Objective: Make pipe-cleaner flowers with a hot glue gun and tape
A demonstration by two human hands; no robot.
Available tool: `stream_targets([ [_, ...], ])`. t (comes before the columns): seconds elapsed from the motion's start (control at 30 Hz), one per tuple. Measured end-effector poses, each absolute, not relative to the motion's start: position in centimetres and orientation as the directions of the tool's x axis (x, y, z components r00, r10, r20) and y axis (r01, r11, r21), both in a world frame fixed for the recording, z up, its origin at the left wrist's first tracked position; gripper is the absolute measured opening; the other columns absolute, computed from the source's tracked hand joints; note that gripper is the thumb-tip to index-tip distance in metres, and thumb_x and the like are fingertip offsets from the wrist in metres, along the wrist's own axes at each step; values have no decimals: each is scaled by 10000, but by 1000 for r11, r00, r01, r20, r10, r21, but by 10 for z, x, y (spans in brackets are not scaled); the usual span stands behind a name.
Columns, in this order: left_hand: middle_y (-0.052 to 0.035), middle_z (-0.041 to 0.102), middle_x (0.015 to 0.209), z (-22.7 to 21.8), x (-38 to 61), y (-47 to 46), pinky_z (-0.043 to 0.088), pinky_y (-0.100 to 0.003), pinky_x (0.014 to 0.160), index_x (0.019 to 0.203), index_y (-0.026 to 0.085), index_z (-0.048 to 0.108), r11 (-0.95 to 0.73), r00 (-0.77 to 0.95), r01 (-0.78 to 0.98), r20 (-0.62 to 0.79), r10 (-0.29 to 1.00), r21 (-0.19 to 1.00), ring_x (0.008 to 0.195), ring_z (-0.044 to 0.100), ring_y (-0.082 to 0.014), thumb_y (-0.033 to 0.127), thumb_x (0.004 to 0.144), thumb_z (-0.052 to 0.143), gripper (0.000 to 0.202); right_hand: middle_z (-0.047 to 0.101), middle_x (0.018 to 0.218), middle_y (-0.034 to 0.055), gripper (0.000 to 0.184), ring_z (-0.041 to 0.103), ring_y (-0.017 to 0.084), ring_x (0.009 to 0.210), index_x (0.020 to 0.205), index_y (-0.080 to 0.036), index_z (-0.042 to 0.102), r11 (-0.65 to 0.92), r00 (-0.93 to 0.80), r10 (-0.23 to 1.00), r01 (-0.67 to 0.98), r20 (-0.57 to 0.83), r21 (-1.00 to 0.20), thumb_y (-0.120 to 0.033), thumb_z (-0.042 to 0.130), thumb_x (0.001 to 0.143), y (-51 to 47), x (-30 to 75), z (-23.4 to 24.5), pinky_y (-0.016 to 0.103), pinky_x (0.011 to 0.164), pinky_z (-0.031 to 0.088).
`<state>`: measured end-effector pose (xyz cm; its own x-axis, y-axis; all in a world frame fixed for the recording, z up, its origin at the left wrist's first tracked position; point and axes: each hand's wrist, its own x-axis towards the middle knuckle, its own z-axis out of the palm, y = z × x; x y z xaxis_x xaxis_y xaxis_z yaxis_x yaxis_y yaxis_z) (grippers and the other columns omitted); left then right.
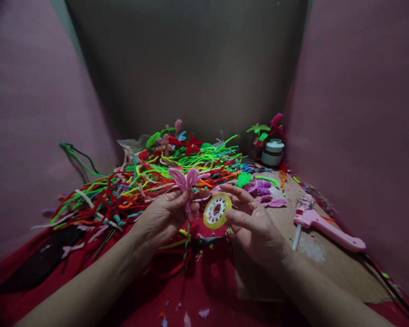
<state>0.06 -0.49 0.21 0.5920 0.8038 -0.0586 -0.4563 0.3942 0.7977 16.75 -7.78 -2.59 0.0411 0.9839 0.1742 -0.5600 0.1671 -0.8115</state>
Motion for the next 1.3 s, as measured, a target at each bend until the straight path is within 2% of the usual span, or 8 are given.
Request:
stream_targets([
  [0.17, -127, 704, 799, 0, -1, -3, 509, -181, 545, 773, 70, 647, 395, 585, -464, -60, 809, 793, 528, 619, -94, 75, 807, 531, 121, 663, 1051, 45, 364, 624, 202, 941, 1016, -221, 642, 117, 51, 993, -617, 109, -778, -288, 724, 667, -75, 169, -25, 355, 845, 483],
  [0.33, -132, 702, 826, 2, -1, -6, 502, -189, 545, 810, 60, 661, 392, 610, -440, -52, 791, 808, 541, 617, -100, 112, 781, 591, 91, 664, 1031, 27, 235, 621, 173, 937, 975, -225, 639, 132, 69, 991, -631, 114, -764, -254, 663, 743, -72, 169, -29, 329, 843, 494],
  [0.47, -128, 705, 812, 5, 0, -10, 485, -179, 531, 855, 51, 680, 396, 634, -415, -52, 772, 819, 553, 615, -104, 143, 761, 629, 141, 657, 1035, 58, 203, 614, 202, 942, 942, -197, 637, 116, 53, 993, -635, 106, -764, -282, 651, 759, -71, 168, -32, 344, 781, 517],
  [0.6, -112, 702, 812, 4, 1, -12, 485, -173, 541, 845, 57, 677, 398, 635, -414, -53, 770, 819, 567, 618, -102, 149, 731, 665, 147, 661, 1027, 55, 175, 619, 190, 929, 930, -191, 650, 92, 41, 995, -674, 87, -733, -282, 624, 782, -70, 168, -31, 321, 760, 523],
  [0.77, -102, 698, 781, 3, 2, -12, 484, -181, 519, 858, 51, 663, 419, 628, -409, -82, 773, 811, 508, 598, -94, 154, 730, 666, 165, 676, 1011, 87, 208, 640, 197, 944, 980, -164, 641, -3, -18, 1000, -742, 16, -670, -258, 514, 845, -70, 170, -25, 344, 830, 518],
  [0.9, -108, 703, 814, 5, 3, -12, 480, -176, 514, 853, 58, 661, 421, 605, -414, -101, 790, 807, 512, 603, -90, 134, 746, 644, 133, 692, 972, 82, 208, 659, 193, 908, 974, -162, 641, -42, -54, 999, -794, 2, -606, -233, 499, 840, -67, 174, -27, 383, 884, 510],
  [1.07, -119, 708, 838, 5, 3, -12, 498, -192, 553, 887, 63, 654, 425, 598, -395, -123, 792, 814, 537, 630, -108, 112, 774, 600, 134, 708, 950, 86, 205, 670, 183, 888, 933, -141, 652, -83, -101, 995, -803, -3, -590, -230, 494, 838, -64, 178, -31, 325, 849, 536],
  [1.3, -114, 713, 814, 3, 2, -10, 507, -194, 561, 836, 64, 658, 454, 607, -415, -132, 784, 789, 546, 630, -106, 101, 756, 619, 97, 704, 968, 116, 260, 671, 197, 913, 945, -116, 648, -135, -149, 989, -808, -22, -573, -267, 454, 860, -63, 181, -33, 340, 903, 503],
])
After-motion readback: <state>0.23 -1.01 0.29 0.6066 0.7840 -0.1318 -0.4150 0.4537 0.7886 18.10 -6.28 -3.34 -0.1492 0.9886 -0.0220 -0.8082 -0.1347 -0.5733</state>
